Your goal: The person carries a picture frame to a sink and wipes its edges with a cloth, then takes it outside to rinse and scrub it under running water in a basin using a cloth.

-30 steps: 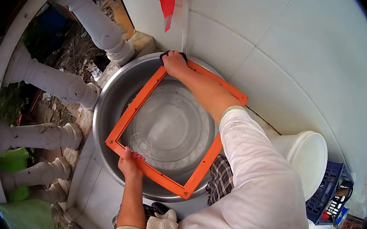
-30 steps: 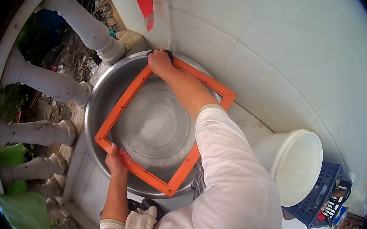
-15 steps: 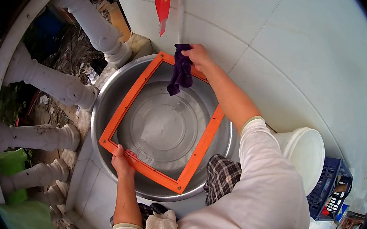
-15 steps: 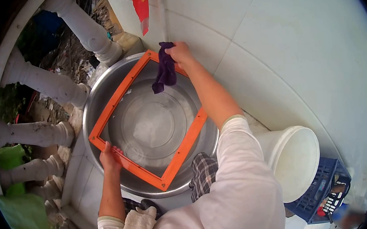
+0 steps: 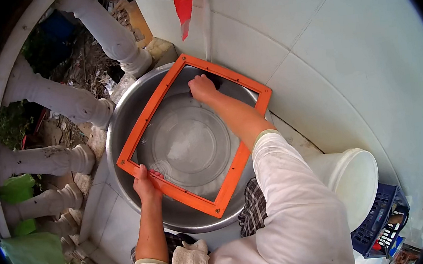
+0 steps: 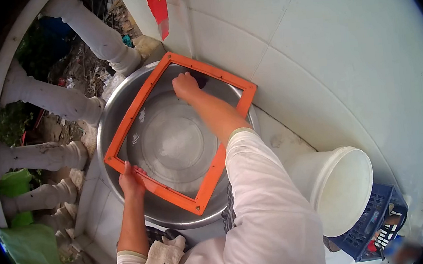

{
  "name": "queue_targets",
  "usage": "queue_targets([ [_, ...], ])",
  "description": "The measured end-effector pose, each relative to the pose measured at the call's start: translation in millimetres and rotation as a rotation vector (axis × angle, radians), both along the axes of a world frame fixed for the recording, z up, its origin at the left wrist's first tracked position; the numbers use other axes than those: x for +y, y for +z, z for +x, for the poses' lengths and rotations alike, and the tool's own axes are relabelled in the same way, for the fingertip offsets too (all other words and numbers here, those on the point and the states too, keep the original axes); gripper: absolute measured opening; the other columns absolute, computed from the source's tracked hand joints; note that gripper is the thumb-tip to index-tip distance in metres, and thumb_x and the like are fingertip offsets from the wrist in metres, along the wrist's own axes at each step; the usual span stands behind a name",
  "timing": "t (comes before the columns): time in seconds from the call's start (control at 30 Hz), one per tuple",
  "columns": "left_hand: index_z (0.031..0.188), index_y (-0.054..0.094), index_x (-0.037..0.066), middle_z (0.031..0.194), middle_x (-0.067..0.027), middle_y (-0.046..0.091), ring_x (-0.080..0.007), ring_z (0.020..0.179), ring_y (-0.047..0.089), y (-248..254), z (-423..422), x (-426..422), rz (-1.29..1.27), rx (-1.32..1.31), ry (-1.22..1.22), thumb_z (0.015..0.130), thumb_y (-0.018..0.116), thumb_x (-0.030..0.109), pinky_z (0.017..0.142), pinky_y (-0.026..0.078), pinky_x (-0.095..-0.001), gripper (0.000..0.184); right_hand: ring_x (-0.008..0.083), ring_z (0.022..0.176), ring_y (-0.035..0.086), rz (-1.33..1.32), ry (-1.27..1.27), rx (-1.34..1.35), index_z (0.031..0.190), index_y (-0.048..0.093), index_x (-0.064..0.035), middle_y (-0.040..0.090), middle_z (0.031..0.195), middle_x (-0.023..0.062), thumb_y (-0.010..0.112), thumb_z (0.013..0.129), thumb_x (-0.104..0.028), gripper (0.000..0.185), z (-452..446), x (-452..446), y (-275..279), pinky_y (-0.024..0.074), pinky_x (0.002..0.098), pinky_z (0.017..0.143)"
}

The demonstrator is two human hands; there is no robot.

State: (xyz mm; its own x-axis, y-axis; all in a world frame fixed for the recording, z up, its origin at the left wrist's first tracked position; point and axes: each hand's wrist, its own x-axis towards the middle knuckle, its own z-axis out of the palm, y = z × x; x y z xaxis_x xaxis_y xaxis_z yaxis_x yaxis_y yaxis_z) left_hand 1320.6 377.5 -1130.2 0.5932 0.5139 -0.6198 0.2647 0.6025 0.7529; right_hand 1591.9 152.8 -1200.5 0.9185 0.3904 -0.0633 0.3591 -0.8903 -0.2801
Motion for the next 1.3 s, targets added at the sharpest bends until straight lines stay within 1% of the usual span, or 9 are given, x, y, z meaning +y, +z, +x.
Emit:
queue_targets([
  [0.17,0.086,0.049,0.008,0.068,-0.0070,0.053,-0.0222,0.060,0.053,-6,-3,-2,-0.028,0.037,0.010,0.092,0.059,0.024,0.056,0.047,-0.0396,0.020,0.0402,0.097,0.054,0.491,-0.313,-0.177,0.094,0.060,0.0022,0.057,0.101,0.0232,0.055,0.077,-0.004,0.019,-9,-1,15,0.0472,0.0445,0.082],
  [0.27,0.086,0.049,0.008,0.069,-0.0069,0.053,-0.0221,0.060,0.054,-7,-6,0,-0.022,0.032,-0.016,0.091,0.060,0.024,0.056,0.048,-0.0392,0.020,0.0385,0.099,0.053,0.525,-0.398,-0.342,0.096,0.059,0.0040,0.055,0.104,0.0225,0.052,0.080,-0.005,0.019,16,20,14,0.0479,0.0426,0.084],
  [0.37,0.092,0.048,0.006,0.073,-0.0078,0.052,-0.0219,0.061,0.055,-12,-10,5,-0.003,-0.002,-0.052,0.092,0.058,0.021,0.056,0.051,-0.0391,0.018,0.0371,0.104,0.052,0.339,-0.484,-0.240,0.099,0.058,0.0059,0.055,0.107,0.0206,0.050,0.084,-0.006,0.021,33,36,9,0.0489,0.0399,0.085],
  [0.47,0.092,0.048,0.006,0.073,-0.0080,0.053,-0.0220,0.061,0.055,-4,-12,0,0.020,0.016,-0.027,0.092,0.059,0.022,0.056,0.050,-0.0388,0.019,0.0346,0.107,0.050,0.129,-0.247,-0.290,0.103,0.059,0.0059,0.054,0.110,0.0201,0.050,0.085,-0.008,0.025,35,42,7,0.0499,0.0370,0.086],
  [0.8,0.092,0.048,0.006,0.072,-0.0083,0.052,-0.0222,0.062,0.054,8,-1,-11,0.035,0.004,0.029,0.092,0.058,0.024,0.056,0.050,-0.0374,0.021,0.0299,0.095,0.055,-0.354,-0.058,-0.230,0.099,0.066,0.0053,0.059,0.100,0.0193,0.055,0.083,-0.014,0.027,-2,-21,10,0.0495,0.0337,0.079],
  [0.9,0.092,0.047,0.005,0.072,-0.0081,0.052,-0.0222,0.062,0.054,8,1,-11,0.014,0.014,0.033,0.093,0.058,0.024,0.057,0.050,-0.0377,0.021,0.0347,0.098,0.056,-0.318,-0.005,-0.115,0.097,0.068,0.0056,0.054,0.112,0.0255,0.058,0.079,-0.011,0.026,-25,-54,17,0.0537,0.0385,0.076],
  [1.03,0.092,0.047,0.006,0.072,-0.0078,0.051,-0.0222,0.062,0.054,8,3,-9,0.010,-0.006,0.007,0.093,0.056,0.025,0.058,0.050,-0.0383,0.021,0.0372,0.098,0.056,-0.329,-0.074,-0.130,0.097,0.065,0.0095,0.055,0.104,0.0246,0.057,0.078,-0.008,0.027,-58,-91,13,0.0489,0.0388,0.086],
  [1.23,0.093,0.047,0.006,0.073,-0.0079,0.052,-0.0221,0.061,0.054,0,-2,-7,0.000,-0.013,-0.029,0.094,0.056,0.024,0.058,0.051,-0.0388,0.020,0.0336,0.095,0.056,0.147,-0.099,-0.568,0.102,0.059,0.0088,0.056,0.095,0.0191,0.055,0.077,-0.007,0.030,-30,-53,14,0.0506,0.0366,0.081],
  [1.3,0.093,0.047,0.007,0.073,-0.0078,0.052,-0.0220,0.062,0.054,-1,-3,-8,0.000,-0.022,-0.023,0.094,0.056,0.024,0.058,0.051,-0.0388,0.020,0.0310,0.093,0.056,0.035,-0.139,-0.499,0.100,0.059,0.0080,0.056,0.097,0.0175,0.055,0.078,-0.008,0.028,-8,-33,13,0.0513,0.0364,0.078],
])
